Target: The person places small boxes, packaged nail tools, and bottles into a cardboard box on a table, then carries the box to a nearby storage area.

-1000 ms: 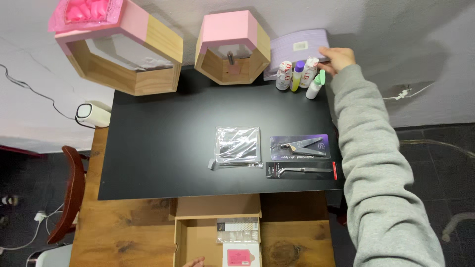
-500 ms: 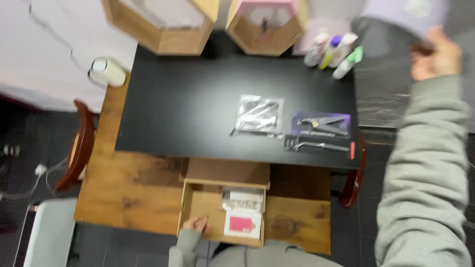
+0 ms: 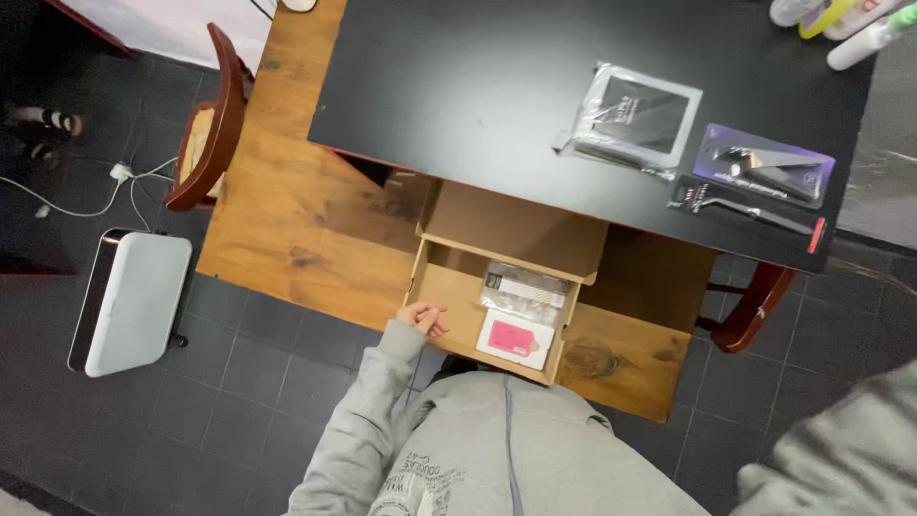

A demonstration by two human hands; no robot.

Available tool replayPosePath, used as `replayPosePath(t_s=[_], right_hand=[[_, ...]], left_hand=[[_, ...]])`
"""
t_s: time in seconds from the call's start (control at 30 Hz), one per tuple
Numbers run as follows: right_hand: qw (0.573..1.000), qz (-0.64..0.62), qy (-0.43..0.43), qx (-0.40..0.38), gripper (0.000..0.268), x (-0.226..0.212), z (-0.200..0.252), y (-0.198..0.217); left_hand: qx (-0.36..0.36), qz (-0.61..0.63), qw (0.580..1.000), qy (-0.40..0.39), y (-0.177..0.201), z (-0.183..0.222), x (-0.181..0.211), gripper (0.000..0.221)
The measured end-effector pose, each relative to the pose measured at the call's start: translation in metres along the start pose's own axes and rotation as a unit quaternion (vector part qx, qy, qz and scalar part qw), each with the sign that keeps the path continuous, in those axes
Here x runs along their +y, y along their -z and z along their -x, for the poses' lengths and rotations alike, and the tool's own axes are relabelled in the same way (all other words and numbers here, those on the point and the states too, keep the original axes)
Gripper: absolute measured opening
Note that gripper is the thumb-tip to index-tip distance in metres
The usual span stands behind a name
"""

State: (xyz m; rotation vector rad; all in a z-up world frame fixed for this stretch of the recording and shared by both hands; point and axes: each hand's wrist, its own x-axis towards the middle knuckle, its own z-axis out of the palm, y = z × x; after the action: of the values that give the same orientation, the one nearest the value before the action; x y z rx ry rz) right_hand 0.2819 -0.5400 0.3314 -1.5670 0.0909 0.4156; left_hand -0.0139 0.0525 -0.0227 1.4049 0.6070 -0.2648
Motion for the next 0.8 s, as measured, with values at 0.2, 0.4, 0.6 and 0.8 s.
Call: replayPosePath(t_s=[0.2,0.4,0.6,0.8], right_hand=[[0.992,0.126,-0.014,-0.03,0.048,0.091,0.014,-0.149],[0.982,0.156,-0.054,-0.093,0.047,0.222,-0.009,-0.288],[0.97,0.039,-0.207,-0.123,0.05,0.322,-0.034,-0.353],[0.958,-0.004,-0.278,-0.071,0.05,0.37,-0.04,-0.39]], left_hand=[[-0.056,0.125,0.989,0.046,-0.017,0.025,0.015,0.049],[-0.057,0.304,0.947,0.085,-0.044,0.023,-0.049,0.076],[0.037,0.235,0.968,0.075,-0.029,-0.038,-0.166,0.089],[0.105,0.332,0.933,0.096,-0.028,-0.013,-0.099,0.078]])
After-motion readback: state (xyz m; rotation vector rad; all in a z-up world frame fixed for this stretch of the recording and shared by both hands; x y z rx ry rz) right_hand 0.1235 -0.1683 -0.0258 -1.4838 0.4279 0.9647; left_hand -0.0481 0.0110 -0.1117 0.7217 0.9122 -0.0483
